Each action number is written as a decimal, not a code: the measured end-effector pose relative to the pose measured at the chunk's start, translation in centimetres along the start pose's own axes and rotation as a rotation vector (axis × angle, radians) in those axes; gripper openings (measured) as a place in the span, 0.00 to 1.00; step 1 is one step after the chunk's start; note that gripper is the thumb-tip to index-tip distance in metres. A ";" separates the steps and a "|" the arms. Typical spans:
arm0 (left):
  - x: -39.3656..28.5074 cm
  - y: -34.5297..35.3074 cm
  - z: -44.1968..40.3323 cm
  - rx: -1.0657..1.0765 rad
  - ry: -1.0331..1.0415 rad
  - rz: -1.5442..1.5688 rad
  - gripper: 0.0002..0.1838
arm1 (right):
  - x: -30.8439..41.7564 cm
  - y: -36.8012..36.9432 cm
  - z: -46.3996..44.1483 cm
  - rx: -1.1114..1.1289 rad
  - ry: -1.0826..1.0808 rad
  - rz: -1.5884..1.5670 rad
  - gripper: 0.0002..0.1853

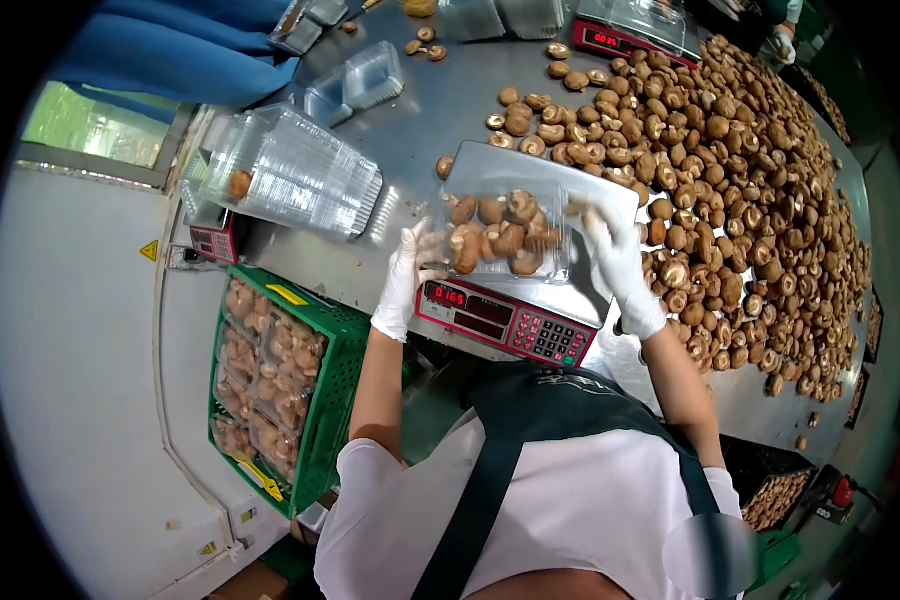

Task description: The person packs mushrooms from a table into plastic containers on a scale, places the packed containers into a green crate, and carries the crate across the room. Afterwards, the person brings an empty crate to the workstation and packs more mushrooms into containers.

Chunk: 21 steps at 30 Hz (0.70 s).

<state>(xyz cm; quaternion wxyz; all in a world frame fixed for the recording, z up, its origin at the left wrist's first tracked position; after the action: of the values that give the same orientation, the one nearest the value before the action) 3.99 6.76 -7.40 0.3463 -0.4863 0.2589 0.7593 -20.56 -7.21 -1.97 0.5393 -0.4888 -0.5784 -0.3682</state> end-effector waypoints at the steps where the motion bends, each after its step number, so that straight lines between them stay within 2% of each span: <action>1: 0.3 0.2 0.1 0.042 0.003 0.063 0.33 | 0.7 0.1 1.3 0.011 -0.159 0.156 0.15; 2: 0.3 0.2 0.3 0.035 0.009 0.071 0.33 | 1.6 0.3 2.6 0.021 -0.322 0.310 0.15; 6: 0.8 -0.3 1.2 0.030 0.157 -0.093 0.27 | 1.0 -0.4 4.6 -0.089 -0.299 0.380 0.18; 8: 1.3 -0.2 1.9 -0.027 0.098 -0.066 0.21 | -1.3 -0.7 4.7 -0.162 0.077 0.144 0.20; 10: 1.8 -0.1 2.5 -0.085 0.018 -0.036 0.17 | -1.8 -0.6 4.3 -0.006 0.146 0.431 0.21; 12: 2.0 0.5 3.4 -0.037 -0.044 0.020 0.13 | -5.7 -0.3 4.7 0.066 0.381 0.181 0.17; 14: 1.8 0.9 3.7 -0.040 0.011 0.046 0.10 | -6.0 -0.2 4.2 0.086 0.379 0.132 0.12; 16: 1.7 1.0 3.7 -0.062 0.095 0.051 0.08 | -6.1 0.4 3.9 0.144 0.490 0.000 0.07; 18: 2.5 0.9 3.5 -0.093 0.184 0.006 0.07 | -7.0 0.3 3.4 0.154 0.391 -0.004 0.05; 19: 2.3 0.6 3.8 -0.138 0.229 -0.021 0.07 | -6.5 0.2 3.3 0.173 0.271 0.129 0.05; 20: 2.3 0.4 4.3 -0.178 0.271 -0.049 0.07 | -5.3 0.3 3.7 0.170 0.173 0.131 0.06; 21: 2.7 -0.3 4.3 -0.235 0.400 -0.133 0.07 | -4.6 0.6 4.4 0.160 0.178 0.088 0.06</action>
<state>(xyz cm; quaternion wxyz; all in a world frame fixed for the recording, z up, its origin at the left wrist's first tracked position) 1.02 10.81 -8.21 0.2786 -0.6800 0.1994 0.6483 -21.43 -3.60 -7.16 0.6414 -0.4347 -0.5337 -0.3388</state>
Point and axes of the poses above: each hand's wrist, its own z-axis away from the middle knuckle, its own y-axis out of the palm, x = y × z, the point moved 9 cm from there along -z, towards the middle knuckle, and after that the axes turned 14 degrees about -x, right-handed, at the moved point
